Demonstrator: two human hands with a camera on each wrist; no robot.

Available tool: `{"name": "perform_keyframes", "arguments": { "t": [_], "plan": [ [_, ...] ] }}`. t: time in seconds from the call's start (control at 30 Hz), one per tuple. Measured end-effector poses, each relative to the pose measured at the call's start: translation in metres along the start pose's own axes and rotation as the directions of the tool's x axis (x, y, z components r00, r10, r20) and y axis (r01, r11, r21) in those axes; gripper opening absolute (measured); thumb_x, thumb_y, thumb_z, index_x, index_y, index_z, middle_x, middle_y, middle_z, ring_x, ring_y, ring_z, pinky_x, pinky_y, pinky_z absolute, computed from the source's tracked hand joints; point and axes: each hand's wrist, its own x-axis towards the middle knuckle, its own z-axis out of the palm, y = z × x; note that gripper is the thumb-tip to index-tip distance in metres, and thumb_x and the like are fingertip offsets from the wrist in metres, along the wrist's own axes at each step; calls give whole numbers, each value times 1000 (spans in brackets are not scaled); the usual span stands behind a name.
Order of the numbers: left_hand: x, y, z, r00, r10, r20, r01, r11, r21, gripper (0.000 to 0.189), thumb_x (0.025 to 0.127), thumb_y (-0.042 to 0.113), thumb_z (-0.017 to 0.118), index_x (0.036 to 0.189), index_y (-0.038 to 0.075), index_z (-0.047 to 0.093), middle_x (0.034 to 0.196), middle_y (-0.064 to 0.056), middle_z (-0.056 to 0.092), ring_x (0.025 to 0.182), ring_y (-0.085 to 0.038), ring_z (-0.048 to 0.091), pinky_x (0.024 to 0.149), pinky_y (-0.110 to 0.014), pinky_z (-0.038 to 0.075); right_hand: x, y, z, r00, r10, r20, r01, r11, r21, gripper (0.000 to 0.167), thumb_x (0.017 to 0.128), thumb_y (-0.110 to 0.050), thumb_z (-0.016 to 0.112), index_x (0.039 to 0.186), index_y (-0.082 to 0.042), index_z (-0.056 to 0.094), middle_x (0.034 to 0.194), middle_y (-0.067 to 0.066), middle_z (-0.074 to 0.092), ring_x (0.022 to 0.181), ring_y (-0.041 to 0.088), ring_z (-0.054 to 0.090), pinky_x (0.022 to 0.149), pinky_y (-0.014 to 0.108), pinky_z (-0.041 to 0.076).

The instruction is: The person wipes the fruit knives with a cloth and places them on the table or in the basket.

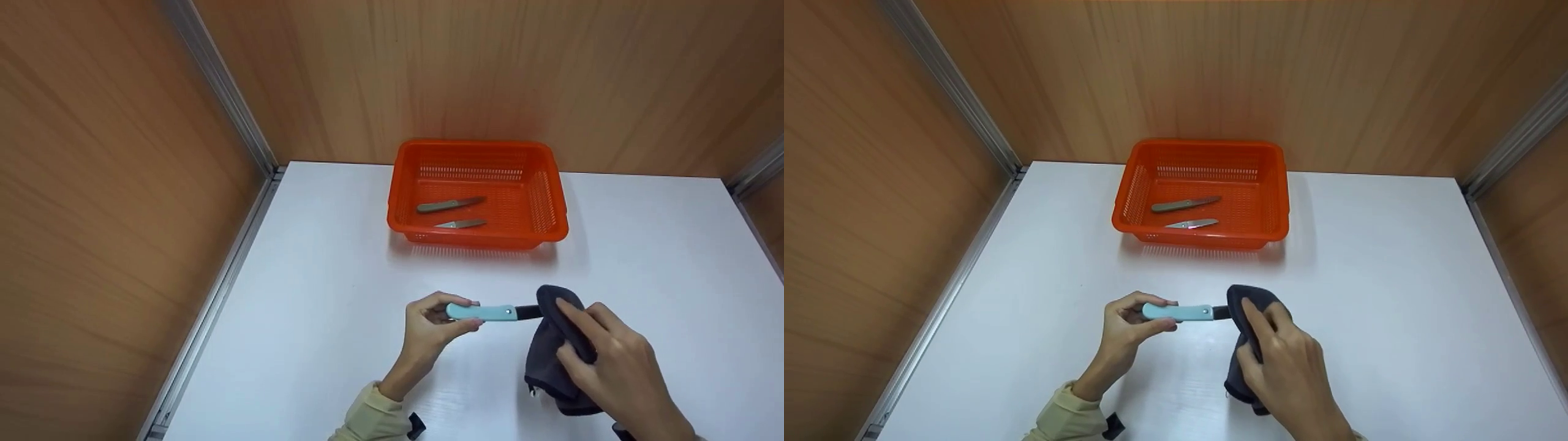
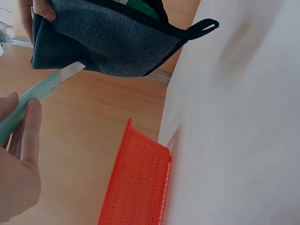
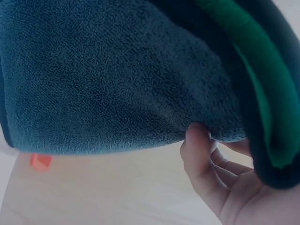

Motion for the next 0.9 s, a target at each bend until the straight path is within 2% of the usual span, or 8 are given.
{"name": "perform_keyframes", "arguments": {
  "t": [0.13,0.4,0.73,0.9],
  "plan": [
    [1,0,3,1000,-4,0,4,1000,-4,29,72,1,80,98,-5,68,97,-18,70,81,-25,68,72,-39,57,0,-6,5,999,-12,46,11,1000,8,49,62,6,69,109,-4,70,78,-1,53,51,1,37,41,13,37],
    [-1,3,7,1000,-11,8,12,999,-53,28,72,1,80,97,-5,68,97,-19,70,82,-38,67,74,-44,56,0,-15,13,983,36,182,-33,999,-24,44,64,2,71,107,-5,72,76,-3,50,51,1,38,43,15,40],
    [-4,5,7,1000,-14,19,16,992,-129,32,72,-5,78,98,-13,62,99,-28,66,81,-35,69,72,-45,57,-1,-14,14,969,84,234,-73,996,-54,42,66,0,71,108,-6,72,76,0,50,47,4,35,42,16,38],
    [-4,5,6,1000,-20,21,22,990,-136,31,72,-5,78,98,-13,62,99,-28,66,82,-36,69,72,-45,56,-2,-10,13,971,84,222,-70,995,-70,44,65,0,71,108,-8,72,77,0,50,48,7,36,43,18,39]
  ]
}}
